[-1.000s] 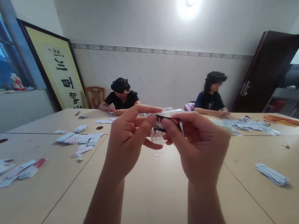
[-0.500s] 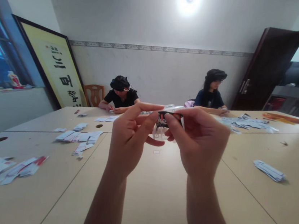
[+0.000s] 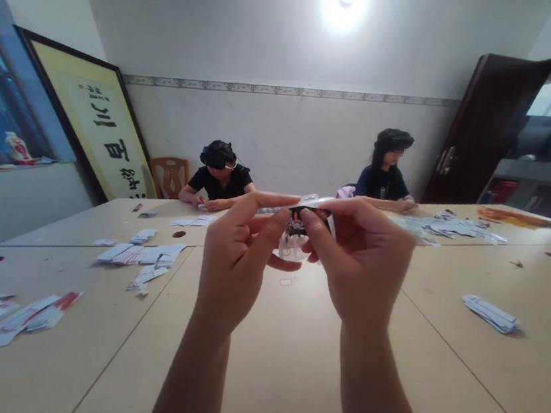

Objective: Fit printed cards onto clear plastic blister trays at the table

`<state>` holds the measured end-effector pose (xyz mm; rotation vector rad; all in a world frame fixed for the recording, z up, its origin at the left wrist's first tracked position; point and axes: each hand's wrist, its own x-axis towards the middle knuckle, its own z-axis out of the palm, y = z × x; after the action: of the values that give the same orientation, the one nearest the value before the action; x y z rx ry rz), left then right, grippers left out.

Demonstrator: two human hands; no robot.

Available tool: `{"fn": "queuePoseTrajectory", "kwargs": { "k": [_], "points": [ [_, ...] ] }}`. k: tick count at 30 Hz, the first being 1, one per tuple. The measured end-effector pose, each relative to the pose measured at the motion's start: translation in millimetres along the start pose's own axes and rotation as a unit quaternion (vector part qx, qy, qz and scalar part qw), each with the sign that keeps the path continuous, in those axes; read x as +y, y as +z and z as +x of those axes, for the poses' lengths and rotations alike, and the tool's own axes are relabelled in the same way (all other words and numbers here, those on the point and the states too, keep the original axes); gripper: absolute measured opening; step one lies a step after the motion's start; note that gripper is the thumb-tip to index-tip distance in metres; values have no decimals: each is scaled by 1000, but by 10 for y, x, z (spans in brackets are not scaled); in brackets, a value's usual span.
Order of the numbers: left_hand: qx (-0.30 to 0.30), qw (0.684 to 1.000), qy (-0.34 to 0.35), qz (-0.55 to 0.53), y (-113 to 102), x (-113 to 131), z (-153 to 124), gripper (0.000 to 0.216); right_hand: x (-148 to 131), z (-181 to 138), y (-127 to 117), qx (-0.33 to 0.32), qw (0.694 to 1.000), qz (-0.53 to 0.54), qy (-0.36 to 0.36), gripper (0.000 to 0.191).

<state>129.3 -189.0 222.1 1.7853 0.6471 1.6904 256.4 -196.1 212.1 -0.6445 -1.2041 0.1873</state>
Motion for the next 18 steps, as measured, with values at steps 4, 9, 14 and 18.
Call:
{"fn": "queuePoseTrajectory", "kwargs": {
  "k": [4,9,14,18],
  "points": [
    [3,1000,-1,12,-1,-9,-7,21,-1,-2,-4,-8,1000,0,18,7],
    [9,999,9,36,-11,-18,-7,22,2,1,3,-7,1000,-3,9,7],
    [20,998,30,54,10,-26,-13,21,4,9,9,-8,1000,-12,7,7],
    [33,997,42,58,43,-37,-22,21,27,19,14,-12,999,-36,10,7]
  ]
}}
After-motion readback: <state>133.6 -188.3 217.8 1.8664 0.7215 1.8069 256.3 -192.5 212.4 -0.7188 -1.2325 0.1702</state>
